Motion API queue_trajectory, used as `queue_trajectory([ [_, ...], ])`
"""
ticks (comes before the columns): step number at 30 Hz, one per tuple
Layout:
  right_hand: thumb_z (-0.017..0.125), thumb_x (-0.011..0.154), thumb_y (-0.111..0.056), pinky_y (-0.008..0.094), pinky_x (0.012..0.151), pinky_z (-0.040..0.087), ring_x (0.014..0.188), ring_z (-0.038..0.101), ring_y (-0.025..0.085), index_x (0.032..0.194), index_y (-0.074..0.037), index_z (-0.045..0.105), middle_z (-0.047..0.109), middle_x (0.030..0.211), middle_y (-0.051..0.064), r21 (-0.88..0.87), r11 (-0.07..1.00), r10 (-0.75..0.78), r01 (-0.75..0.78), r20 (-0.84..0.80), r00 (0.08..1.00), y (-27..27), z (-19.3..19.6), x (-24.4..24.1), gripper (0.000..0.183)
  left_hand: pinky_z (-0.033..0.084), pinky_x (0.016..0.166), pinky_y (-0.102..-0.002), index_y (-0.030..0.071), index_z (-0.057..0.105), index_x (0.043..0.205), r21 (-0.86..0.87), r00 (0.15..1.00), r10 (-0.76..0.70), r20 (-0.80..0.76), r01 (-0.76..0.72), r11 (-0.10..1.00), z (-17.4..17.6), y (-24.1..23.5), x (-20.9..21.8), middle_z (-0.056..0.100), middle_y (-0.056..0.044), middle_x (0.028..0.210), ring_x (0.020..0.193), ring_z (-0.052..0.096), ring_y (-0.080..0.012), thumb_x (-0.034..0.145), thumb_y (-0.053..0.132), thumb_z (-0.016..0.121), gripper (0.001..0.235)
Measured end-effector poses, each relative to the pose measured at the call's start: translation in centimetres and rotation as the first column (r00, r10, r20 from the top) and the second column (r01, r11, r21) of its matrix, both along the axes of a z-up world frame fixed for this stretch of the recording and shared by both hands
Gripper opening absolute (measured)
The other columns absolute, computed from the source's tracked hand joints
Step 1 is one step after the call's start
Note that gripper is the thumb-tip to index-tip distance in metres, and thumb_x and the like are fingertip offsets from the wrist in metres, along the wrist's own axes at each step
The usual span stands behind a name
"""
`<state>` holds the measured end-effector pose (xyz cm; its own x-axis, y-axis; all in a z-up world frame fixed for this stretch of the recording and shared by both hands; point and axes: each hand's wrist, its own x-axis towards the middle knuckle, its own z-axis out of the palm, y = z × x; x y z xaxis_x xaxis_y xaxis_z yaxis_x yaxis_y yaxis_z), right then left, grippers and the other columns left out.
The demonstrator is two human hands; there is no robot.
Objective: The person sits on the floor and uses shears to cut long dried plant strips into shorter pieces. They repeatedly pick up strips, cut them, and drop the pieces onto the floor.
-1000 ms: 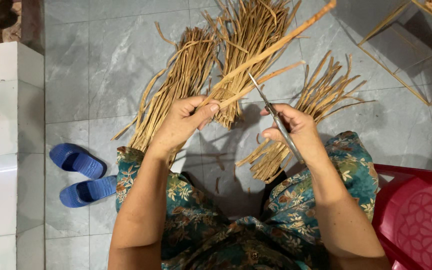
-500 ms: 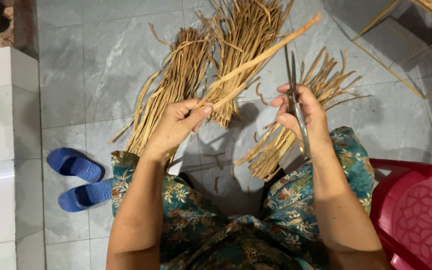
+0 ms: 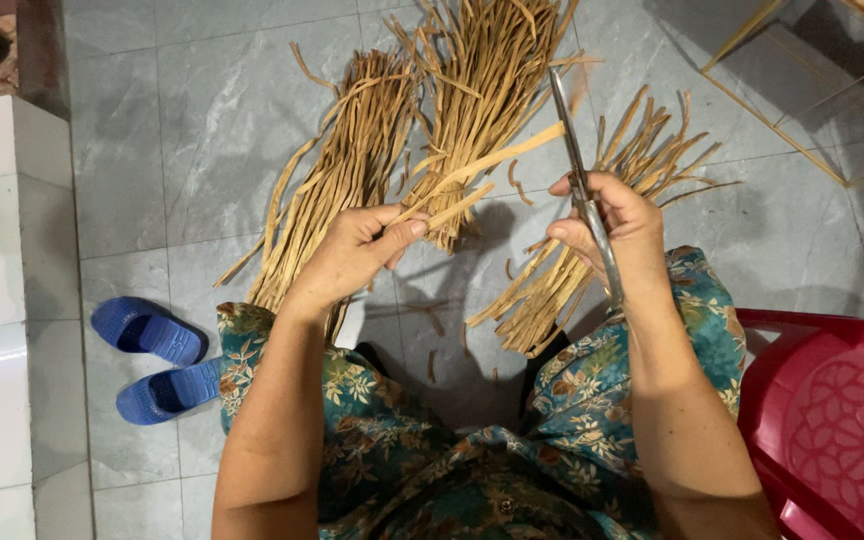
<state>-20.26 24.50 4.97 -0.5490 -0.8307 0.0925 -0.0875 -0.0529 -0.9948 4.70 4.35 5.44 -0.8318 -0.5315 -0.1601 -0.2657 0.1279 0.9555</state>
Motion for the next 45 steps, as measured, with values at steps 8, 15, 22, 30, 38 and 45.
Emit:
queue_trajectory([
  [8,0.079,0.093,-0.015,0.018,0.062,0.049,0.074,0.061,0.003,0.129,-0.006,0.063,0.072,0.095,0.002,-0.018,0.999,-0.029,0.031,0.067,0.997,-0.8,-0.1,1.2,0.04,0.033,0.054,-0.022,0.01,0.078,0.114,0.079,0.979,0.011,-0.203,0.005,0.997,0.6,0.2,0.1,0.044,0.011,0.065,0.061,0.04,-0.0025,0.104,0.036,0.062,0.033],
  [15,0.081,0.085,-0.032,0.027,0.082,0.061,0.097,0.073,0.013,0.127,-0.016,0.058,0.077,0.113,0.005,0.004,0.986,0.168,-0.168,-0.021,0.985,-2.9,-1.6,5.5,0.05,0.021,0.047,-0.022,0.004,0.069,0.105,0.435,0.821,0.384,-0.423,-0.188,0.881,-0.6,1.9,-1.7,0.041,0.01,0.065,0.054,0.03,-0.0019,0.106,0.033,0.061,0.03],
  [22,0.09,0.075,-0.024,0.024,0.066,0.052,0.074,0.055,0.009,0.132,-0.01,0.055,0.059,0.088,0.001,0.2,0.947,0.262,-0.253,-0.019,0.965,-3.6,-5.6,10.2,0.068,0.025,0.047,-0.022,0.004,0.062,0.099,0.535,0.695,0.432,-0.574,-0.081,0.841,-1.4,4.5,-4.1,0.044,0.006,0.064,0.053,0.033,-0.0035,0.11,0.031,0.055,0.03],
  [30,0.073,0.089,-0.006,0.023,0.049,0.054,0.055,0.062,0.008,0.125,-0.01,0.059,0.076,0.082,0.005,0.222,0.938,0.208,-0.265,0.248,0.946,-4.1,-5.1,8.7,0.039,0.05,0.088,-0.028,0.002,0.058,0.132,0.242,0.654,0.376,-0.656,-0.29,0.926,-1.7,4.7,-5.6,0.062,-0.007,0.112,0.098,0.058,-0.0128,0.111,0.029,0.06,0.035],
  [38,0.073,0.092,0.002,0.022,0.051,0.051,0.059,0.063,0.011,0.124,-0.004,0.059,0.074,0.084,0.012,-0.04,0.999,0.0,0.014,0.314,0.95,-2.9,-0.2,3.4,0.035,0.048,0.104,-0.038,0.01,0.035,0.153,-0.128,0.95,-0.14,-0.28,0.107,0.986,-4.2,6.1,-7.1,0.063,-0.014,0.128,0.122,0.06,-0.0241,0.095,0.031,0.073,0.072],
  [45,0.075,0.1,-0.001,0.027,0.05,0.053,0.071,0.072,0.018,0.128,0.0,0.057,0.071,0.086,0.013,-0.248,0.948,-0.127,0.198,0.276,0.953,0.4,3.3,-0.1,0.033,0.058,0.082,-0.038,0.013,0.051,0.143,0.041,0.972,-0.229,-0.044,0.231,0.972,-8.3,10.7,-8.7,0.073,-0.014,0.099,0.089,0.075,-0.0261,0.102,0.037,0.06,0.048],
])
